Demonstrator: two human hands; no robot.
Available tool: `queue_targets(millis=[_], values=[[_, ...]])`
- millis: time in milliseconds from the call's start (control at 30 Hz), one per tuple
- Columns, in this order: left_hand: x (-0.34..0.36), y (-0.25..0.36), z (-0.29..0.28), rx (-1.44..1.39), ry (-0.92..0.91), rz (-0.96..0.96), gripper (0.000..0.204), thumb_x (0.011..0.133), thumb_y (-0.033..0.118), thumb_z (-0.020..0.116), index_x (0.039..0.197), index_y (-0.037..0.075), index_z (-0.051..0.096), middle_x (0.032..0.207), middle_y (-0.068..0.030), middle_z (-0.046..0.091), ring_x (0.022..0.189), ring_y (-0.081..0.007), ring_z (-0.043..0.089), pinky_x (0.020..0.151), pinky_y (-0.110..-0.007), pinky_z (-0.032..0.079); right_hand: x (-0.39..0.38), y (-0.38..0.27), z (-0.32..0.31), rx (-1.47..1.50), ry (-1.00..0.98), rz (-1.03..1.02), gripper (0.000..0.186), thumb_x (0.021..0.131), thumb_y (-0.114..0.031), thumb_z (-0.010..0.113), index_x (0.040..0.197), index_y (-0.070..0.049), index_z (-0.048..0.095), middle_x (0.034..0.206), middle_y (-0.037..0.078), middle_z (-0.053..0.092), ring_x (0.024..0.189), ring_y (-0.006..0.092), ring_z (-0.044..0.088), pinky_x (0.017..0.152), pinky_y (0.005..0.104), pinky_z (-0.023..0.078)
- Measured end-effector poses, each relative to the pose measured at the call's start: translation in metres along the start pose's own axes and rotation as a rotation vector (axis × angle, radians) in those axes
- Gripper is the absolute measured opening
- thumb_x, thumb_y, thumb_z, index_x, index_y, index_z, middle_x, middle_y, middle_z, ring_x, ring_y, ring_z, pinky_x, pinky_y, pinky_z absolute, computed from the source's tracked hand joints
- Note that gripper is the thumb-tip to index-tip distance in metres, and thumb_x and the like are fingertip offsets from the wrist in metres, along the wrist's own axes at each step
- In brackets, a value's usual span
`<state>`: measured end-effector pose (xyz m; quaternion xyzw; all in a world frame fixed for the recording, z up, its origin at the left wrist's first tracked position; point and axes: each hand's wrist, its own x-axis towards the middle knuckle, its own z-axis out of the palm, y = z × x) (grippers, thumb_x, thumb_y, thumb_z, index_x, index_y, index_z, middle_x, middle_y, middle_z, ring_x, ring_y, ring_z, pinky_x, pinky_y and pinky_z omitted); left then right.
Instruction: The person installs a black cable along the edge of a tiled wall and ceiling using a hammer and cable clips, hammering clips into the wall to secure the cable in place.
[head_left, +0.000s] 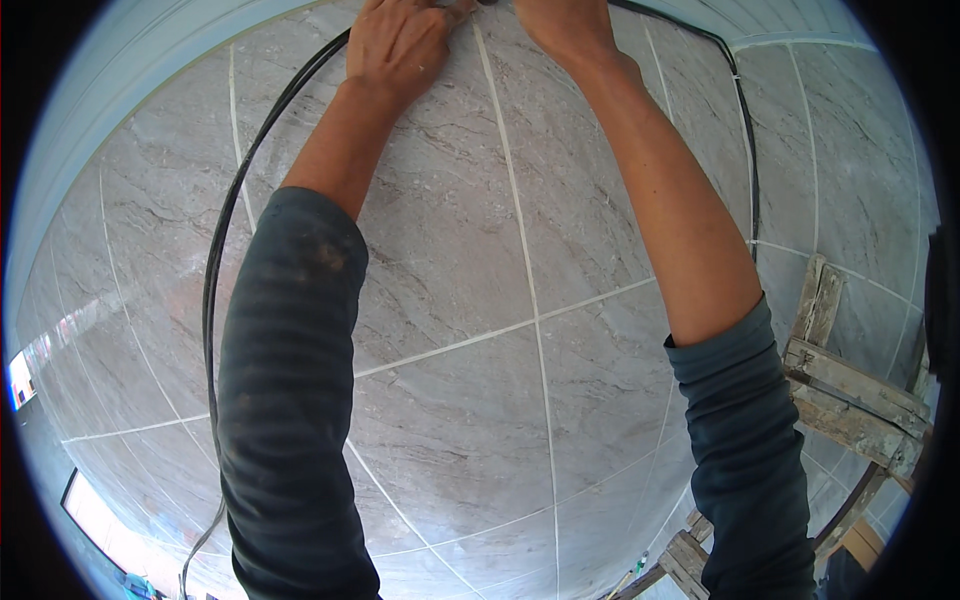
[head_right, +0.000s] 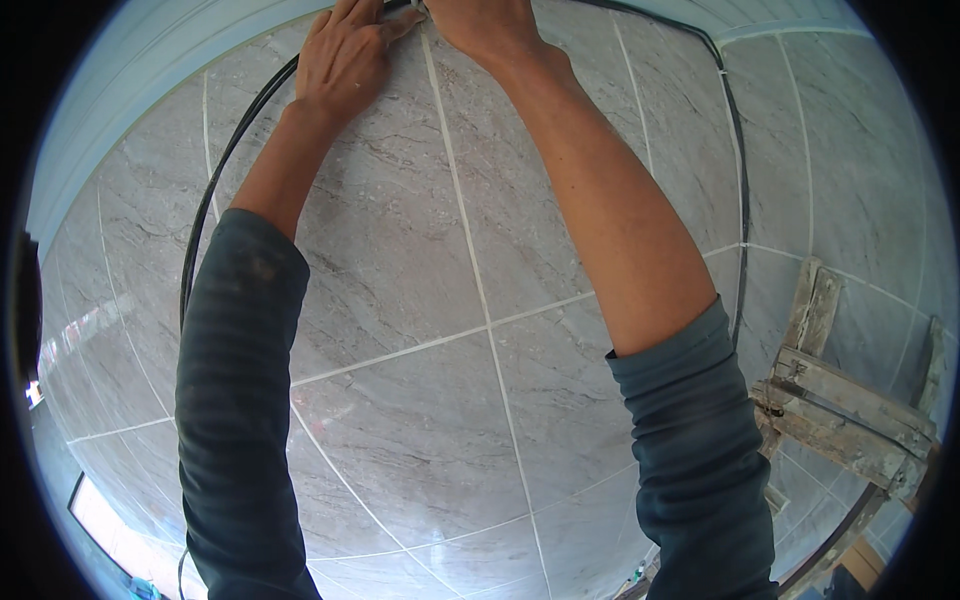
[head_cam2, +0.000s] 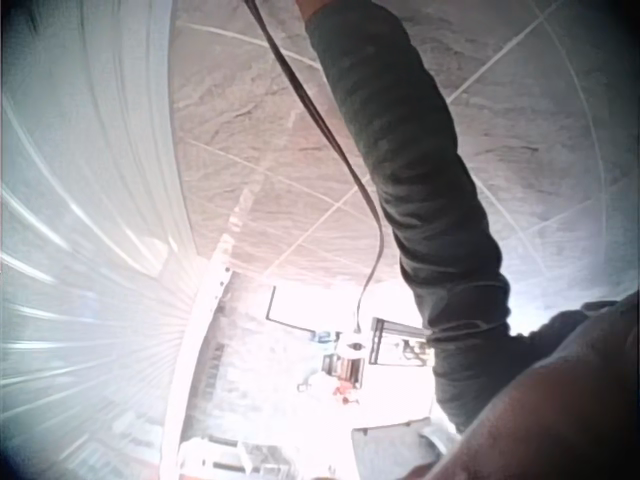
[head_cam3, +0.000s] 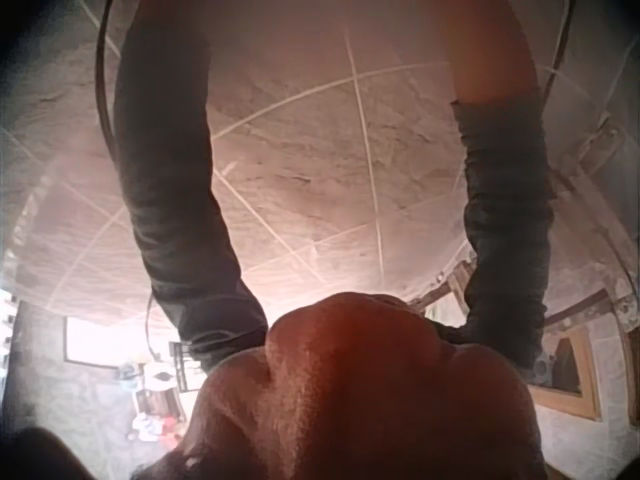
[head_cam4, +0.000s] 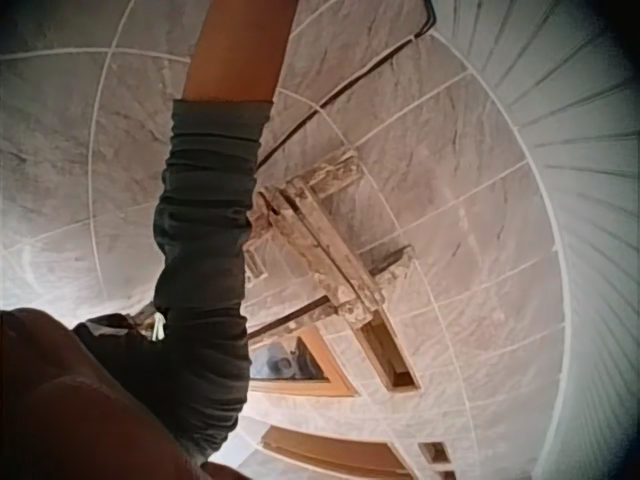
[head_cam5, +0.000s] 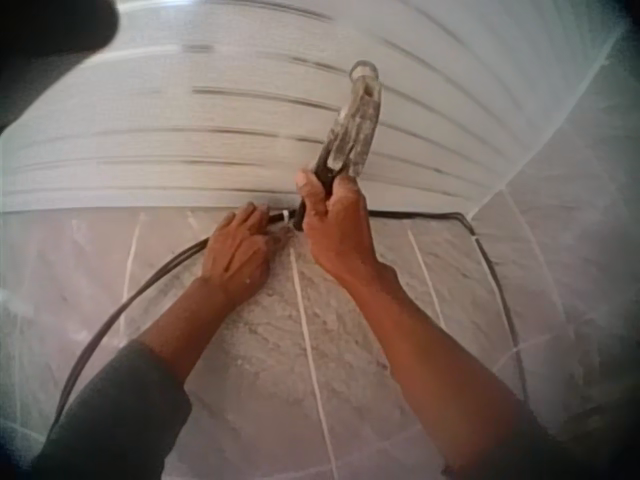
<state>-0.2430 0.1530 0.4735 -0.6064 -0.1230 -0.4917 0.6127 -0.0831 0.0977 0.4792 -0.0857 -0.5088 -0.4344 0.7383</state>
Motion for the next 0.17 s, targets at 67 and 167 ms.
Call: queue_targets(millis=[67,167], values=[[0.0002,0.0012,-0.0005,0.002,-0.051,-0.033,0.029,0.093,0.016,0.053,0.111,0.011,0.075,0.117,-0.0109,0.06,0.116,-0.0269,0.052,0.099,-0.04,0.041,0.0009,0.0006,-0.0026,-0.133,-0.045,-0.004,0.055,0.098,-0.044,0.059,0.097,0.012,0.059,0.087,0.035,0.062,0.086,0.049,0.062,0.078,0.0494,0.049],[0.0013,-0.0016,0.0053,0.051,-0.013,-0.017,0.029,0.094,0.017,0.053,0.112,0.012,0.075,0.118,-0.0112,0.06,0.117,-0.0267,0.052,0.1,-0.041,0.04,-0.0006,-0.0044,-0.0003,0.016,-0.019,0.029,0.058,0.097,-0.046,0.061,0.102,0.012,0.059,0.091,0.034,0.064,0.087,0.0479,0.064,0.08,0.0493,0.049]])
